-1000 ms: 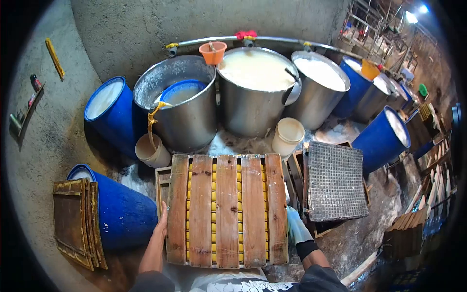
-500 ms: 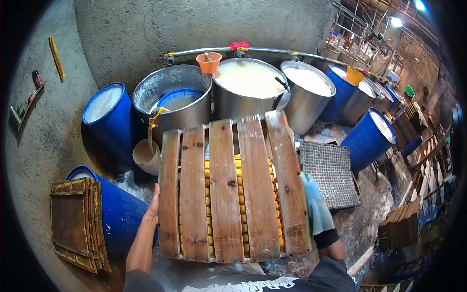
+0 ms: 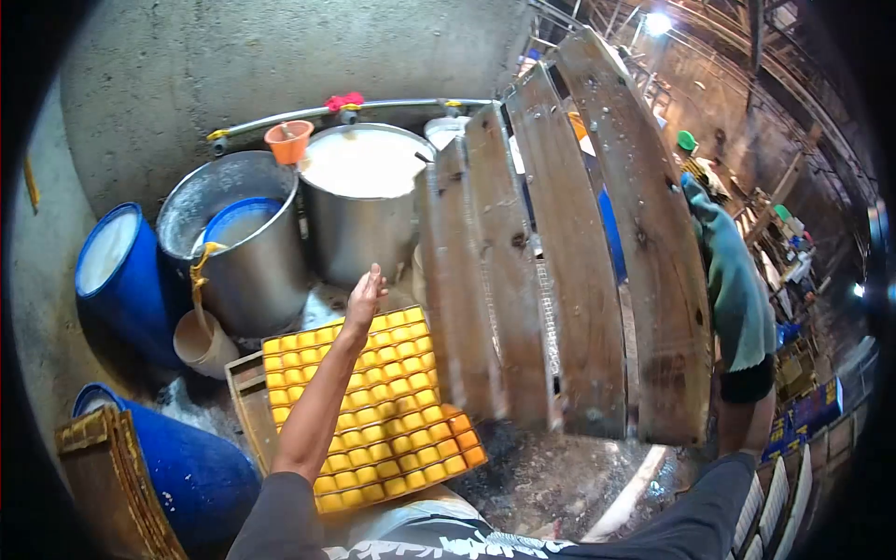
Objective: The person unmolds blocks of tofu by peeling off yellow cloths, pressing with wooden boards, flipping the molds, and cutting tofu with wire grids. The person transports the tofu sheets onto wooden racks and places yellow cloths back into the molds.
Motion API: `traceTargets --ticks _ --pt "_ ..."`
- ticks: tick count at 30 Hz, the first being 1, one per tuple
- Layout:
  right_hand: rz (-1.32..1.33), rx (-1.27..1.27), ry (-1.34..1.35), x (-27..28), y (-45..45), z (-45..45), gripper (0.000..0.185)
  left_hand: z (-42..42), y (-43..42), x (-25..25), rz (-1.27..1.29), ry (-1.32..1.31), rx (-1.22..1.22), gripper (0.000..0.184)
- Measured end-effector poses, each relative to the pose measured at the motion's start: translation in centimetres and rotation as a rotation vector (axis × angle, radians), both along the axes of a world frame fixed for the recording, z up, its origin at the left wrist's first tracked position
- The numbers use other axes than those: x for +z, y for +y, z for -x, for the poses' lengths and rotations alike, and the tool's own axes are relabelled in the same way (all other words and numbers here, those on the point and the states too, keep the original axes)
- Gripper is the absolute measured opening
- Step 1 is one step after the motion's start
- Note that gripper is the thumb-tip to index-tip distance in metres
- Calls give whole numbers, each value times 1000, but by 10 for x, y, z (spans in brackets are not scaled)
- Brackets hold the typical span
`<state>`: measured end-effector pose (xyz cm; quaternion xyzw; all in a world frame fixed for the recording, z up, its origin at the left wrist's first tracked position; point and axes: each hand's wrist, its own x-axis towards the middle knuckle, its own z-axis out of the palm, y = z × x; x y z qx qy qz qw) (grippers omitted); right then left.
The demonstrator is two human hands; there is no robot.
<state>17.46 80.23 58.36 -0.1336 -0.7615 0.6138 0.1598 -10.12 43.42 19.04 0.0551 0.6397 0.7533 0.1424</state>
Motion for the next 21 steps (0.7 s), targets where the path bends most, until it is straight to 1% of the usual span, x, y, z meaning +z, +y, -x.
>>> traceTargets --ticks 1,3,4,6,7,8,9,10,11,12,14,15,16,17,18,20,21 --pt "-41 -13 13 9 9 11 25 -8 15 9 -10 0 -15 74" --pt "-109 -32 22 8 33 43 22 -40 32 36 -98 164 14 64" --pt "-138 -39 17 -6 48 65 20 -53 36 25 -152 174 1 56" --pt "-213 -58 9 -60 77 116 18 -92 27 6 -129 46 -9 51" --pt "-272 -43 52 -108 93 139 16 -108 19 -8 -87 -3 -13 50" --pt "-408 -134 -15 -159 95 157 17 -121 7 -26 -43 -52 -15 50" --pt "-401 -146 -112 -217 107 175 19 -135 -6 -48 -28 -67 10 49" --pt "-621 -148 -142 -266 101 177 27 -146 -19 -68 -10 -84 34 48" --pt "-720 -153 -246 -311 93 178 26 -158 -32 -74 50 -107 52 48" --pt "-796 -146 -249 -376 99 184 30 -170 -47 -76 110 -132 73 48" --pt "-1050 -127 -291 -466 79 166 31 -187 -77 -95 193 -141 158 48" --pt "-1093 -134 -260 -512 75 157 32 -197 -92 -101 218 -153 167 48" --pt "-1136 -137 -226 -543 70 155 33 -208 -108 -107 307 -162 234 47" --pt "-1093 -192 -287 -543 64 155 34 -217 -126 -112 399 -167 303 47" --pt "-1095 -229 -321 -542 60 153 35 -228 -147 -124 398 -188 366 47" --pt "-1133 -202 -321 -536 62 154 39 -246 -179 -134 476 -209 517 42" --pt "-1215 -262 -148 -532 57 151 42 -253 -199 -159 654 -47 578 42"
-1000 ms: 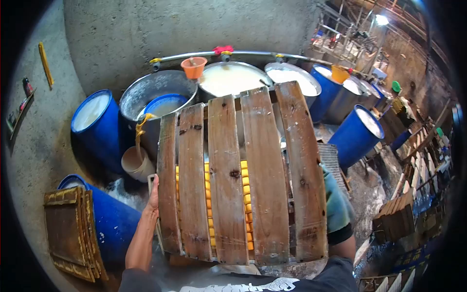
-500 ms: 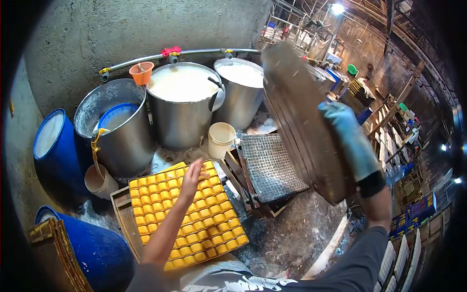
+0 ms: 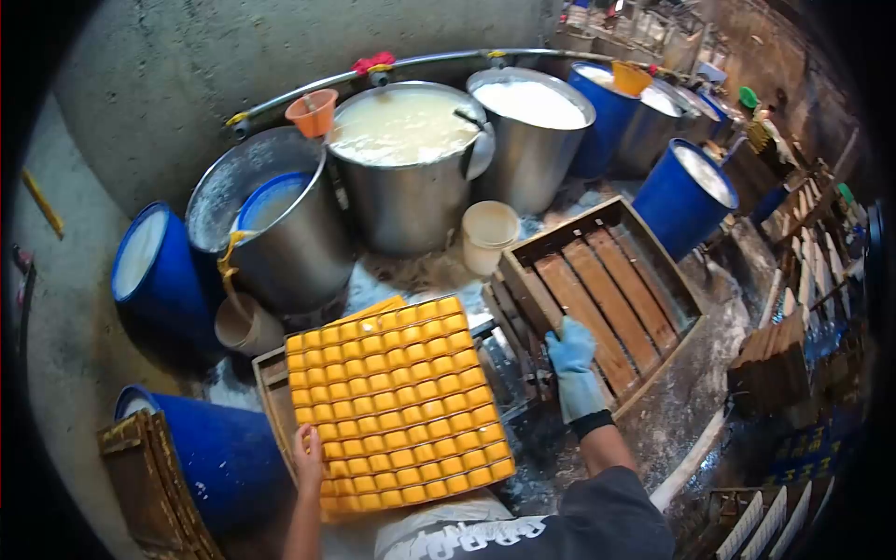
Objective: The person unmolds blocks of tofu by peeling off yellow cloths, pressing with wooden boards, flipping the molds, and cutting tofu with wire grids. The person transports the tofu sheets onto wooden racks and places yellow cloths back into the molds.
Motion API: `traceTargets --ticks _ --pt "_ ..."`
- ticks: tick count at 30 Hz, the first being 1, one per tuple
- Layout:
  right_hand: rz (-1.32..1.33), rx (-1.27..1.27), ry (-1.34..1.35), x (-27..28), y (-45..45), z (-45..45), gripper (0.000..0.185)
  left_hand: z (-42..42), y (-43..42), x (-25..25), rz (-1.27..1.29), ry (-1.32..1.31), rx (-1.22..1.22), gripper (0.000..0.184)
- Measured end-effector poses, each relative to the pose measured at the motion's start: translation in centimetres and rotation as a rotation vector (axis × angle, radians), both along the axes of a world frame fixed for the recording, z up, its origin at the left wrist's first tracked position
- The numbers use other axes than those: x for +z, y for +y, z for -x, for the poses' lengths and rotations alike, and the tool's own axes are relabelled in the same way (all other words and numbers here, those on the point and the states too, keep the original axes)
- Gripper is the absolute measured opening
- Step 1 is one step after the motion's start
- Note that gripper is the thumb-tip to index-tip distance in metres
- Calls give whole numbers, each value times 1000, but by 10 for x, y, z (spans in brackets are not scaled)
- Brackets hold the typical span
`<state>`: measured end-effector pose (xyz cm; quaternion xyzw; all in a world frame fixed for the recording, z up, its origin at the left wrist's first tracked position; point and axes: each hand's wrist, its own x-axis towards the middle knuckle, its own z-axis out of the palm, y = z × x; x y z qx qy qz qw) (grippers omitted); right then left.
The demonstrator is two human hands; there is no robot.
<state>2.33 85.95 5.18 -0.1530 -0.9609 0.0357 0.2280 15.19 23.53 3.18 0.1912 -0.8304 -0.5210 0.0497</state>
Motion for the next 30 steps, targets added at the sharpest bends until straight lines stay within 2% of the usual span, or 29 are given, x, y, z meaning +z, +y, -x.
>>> traceTargets --ticks 1,2,3,5,6,7,8,11,13,17,22,25,27,28,29,30 --pt "-98 62 150 6 -9 -2 47 -14 -17 -18 216 101 19 43" --pt "-77 161 238 18 -23 -5 43 -17 -8 19 220 -50 80 45" --pt "-61 189 219 19 -41 -13 43 -26 -23 3 376 -40 98 48" --pt "297 398 125 13 -83 -34 30 -33 -37 -18 489 -76 160 48" --pt "519 380 107 0 -110 -46 22 -37 -43 -23 424 -146 141 46" --pt "527 331 -46 -8 -129 -60 23 -36 -45 -24 354 -212 120 44" --pt "543 266 -80 -20 -146 -74 24 -36 -44 -28 382 -197 109 38" --pt "615 128 -204 -36 -162 -86 29 -33 -44 -20 358 -160 64 35" --pt "681 7 -355 -22 -175 -90 35 -31 -43 -15 304 -139 107 32" --pt "651 -48 -340 -29 -185 -87 39 -30 -49 -31 361 -47 75 27" --pt "588 -74 -232 -66 -175 -83 44 -27 -45 -53 320 -25 169 38" --pt "777 -95 -142 -80 -165 -74 50 -23 -40 -52 212 -47 368 45" --pt "867 -73 -206 -12 -178 -81 41 -30 -39 -20 53 -52 454 48" --pt "1133 -21 -181 -33 -160 -74 35 -38 -42 3 35 -82 479 51" --pt "1365 -17 -225 -3 -164 -79 30 -52 -47 17 15 -111 512 53" --pt "1545 -35 -186 40 -185 -86 28 -66 -54 0 92 92 579 57"
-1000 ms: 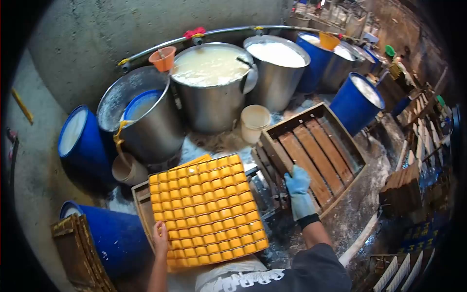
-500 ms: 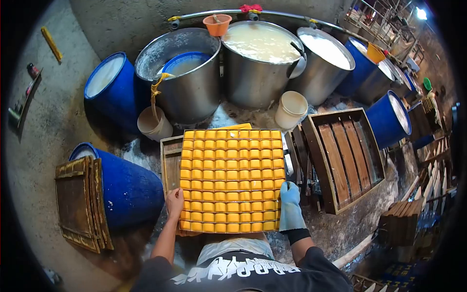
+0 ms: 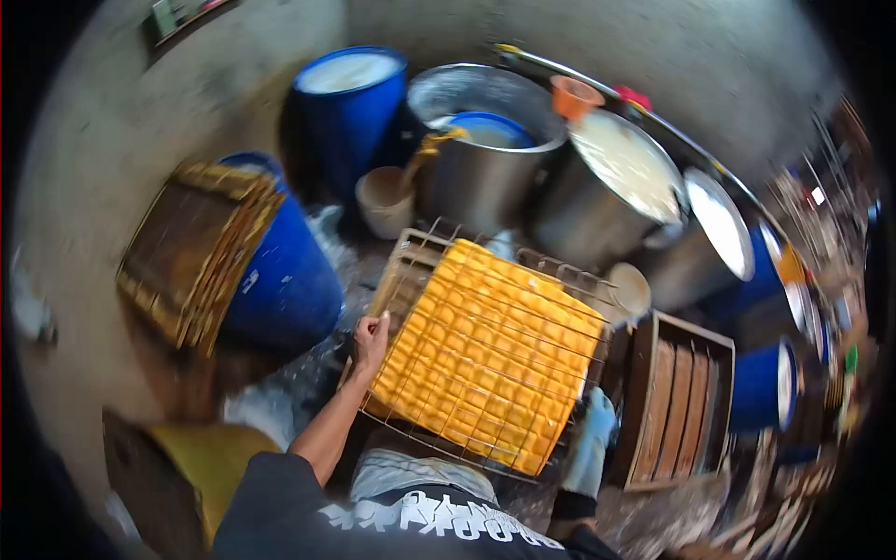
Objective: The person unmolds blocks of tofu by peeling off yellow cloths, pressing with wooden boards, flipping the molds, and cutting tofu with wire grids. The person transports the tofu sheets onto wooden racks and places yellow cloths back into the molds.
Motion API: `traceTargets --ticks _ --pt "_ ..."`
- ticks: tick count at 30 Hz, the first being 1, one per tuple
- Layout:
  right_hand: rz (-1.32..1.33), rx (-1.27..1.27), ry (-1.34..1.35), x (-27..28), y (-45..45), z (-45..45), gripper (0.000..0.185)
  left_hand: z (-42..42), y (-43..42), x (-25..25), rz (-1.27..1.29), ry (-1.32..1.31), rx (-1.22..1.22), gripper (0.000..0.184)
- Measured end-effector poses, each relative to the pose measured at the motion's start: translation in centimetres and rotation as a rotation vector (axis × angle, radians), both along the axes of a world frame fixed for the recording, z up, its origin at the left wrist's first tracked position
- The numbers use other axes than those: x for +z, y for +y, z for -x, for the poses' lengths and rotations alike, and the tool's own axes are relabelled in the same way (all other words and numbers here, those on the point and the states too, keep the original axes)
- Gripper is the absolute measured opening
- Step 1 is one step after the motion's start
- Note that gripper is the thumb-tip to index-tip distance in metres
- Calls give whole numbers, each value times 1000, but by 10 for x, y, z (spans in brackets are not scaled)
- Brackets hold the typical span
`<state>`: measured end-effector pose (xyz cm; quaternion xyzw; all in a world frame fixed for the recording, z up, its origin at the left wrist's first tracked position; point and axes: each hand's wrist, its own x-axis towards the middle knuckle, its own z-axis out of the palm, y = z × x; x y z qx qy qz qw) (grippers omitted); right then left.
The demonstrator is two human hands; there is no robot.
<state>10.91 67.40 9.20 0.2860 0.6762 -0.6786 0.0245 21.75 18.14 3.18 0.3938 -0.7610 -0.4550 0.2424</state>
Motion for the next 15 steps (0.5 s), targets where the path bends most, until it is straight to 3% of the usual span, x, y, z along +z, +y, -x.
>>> traceTargets --ticks 2,3,5,7,9,10,11,12,14,15 --pt "247 116 64 52 -16 -6 29 -40 -5 26 -71 136 110 57" --pt "189 138 103 102 -48 -21 31 -67 -10 25 -117 177 156 55" --pt "154 412 242 124 -59 -20 34 -119 -8 38 -209 281 337 53" --pt "115 510 262 150 -87 -30 31 -182 3 56 -303 420 466 52" --pt "288 729 287 149 -105 -30 29 -234 19 44 -351 582 747 55" --pt "328 822 314 146 -120 -36 28 -266 32 48 -391 528 828 47" --pt "376 899 294 153 -140 -52 26 -304 40 18 -365 495 874 40" --pt "377 1023 250 162 -156 -70 26 -328 59 -13 -181 454 1006 37" --pt "325 1207 156 184 -193 -125 29 -359 105 -9 -217 441 1090 38" --pt "161 1306 54 200 -212 -155 27 -373 127 -6 -235 436 1131 41"
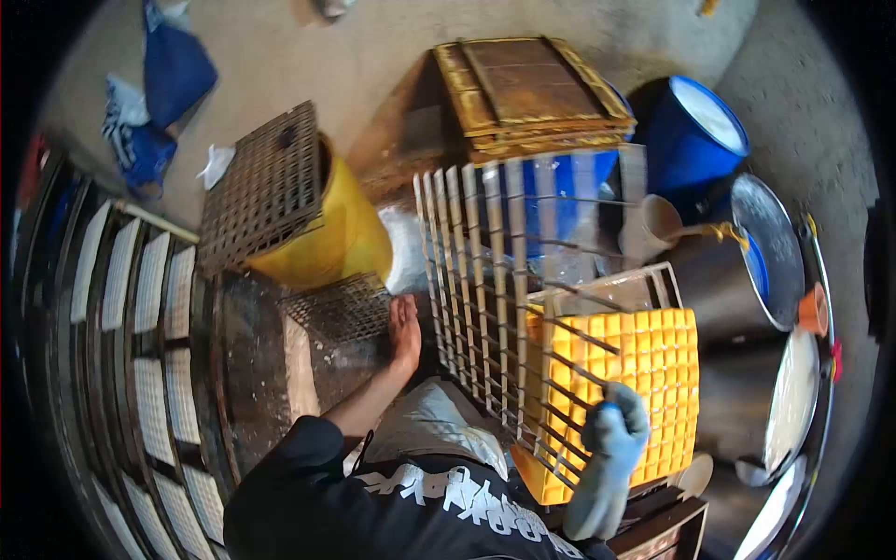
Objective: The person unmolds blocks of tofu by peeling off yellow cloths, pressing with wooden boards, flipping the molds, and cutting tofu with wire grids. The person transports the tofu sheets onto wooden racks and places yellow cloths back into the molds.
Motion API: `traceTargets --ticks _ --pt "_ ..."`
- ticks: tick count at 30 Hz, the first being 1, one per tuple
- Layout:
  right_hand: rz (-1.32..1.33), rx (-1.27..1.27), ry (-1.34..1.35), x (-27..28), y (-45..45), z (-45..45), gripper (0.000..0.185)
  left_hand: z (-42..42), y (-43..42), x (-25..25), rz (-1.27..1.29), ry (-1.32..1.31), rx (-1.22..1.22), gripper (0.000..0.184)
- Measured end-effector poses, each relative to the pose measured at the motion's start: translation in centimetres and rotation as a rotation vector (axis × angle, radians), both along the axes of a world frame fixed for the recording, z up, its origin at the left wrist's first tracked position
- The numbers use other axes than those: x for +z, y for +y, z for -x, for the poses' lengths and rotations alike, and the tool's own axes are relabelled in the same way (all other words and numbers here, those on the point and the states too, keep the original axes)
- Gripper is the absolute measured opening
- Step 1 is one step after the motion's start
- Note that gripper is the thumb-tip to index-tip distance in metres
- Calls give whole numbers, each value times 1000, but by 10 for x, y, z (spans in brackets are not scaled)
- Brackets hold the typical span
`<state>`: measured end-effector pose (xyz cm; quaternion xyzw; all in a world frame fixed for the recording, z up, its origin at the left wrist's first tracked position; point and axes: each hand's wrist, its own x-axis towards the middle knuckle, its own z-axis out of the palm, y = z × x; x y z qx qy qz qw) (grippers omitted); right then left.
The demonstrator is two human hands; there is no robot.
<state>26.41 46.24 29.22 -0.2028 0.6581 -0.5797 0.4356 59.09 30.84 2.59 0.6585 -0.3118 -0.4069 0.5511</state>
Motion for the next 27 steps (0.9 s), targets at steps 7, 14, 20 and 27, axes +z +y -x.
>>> traceTargets --ticks 7,14,20,27 --pt "-93 799 91 -102 -77 -164 35 -25 103 108 -159 419 -158 60" --pt "47 1305 478 -234 -131 -324 34 -146 92 12 -512 858 134 71" --pt "246 1477 725 -323 -163 -442 36 -258 75 -117 -498 944 337 59" --pt "-36 1222 830 -348 -151 -401 43 -346 49 -309 -467 1075 621 49"
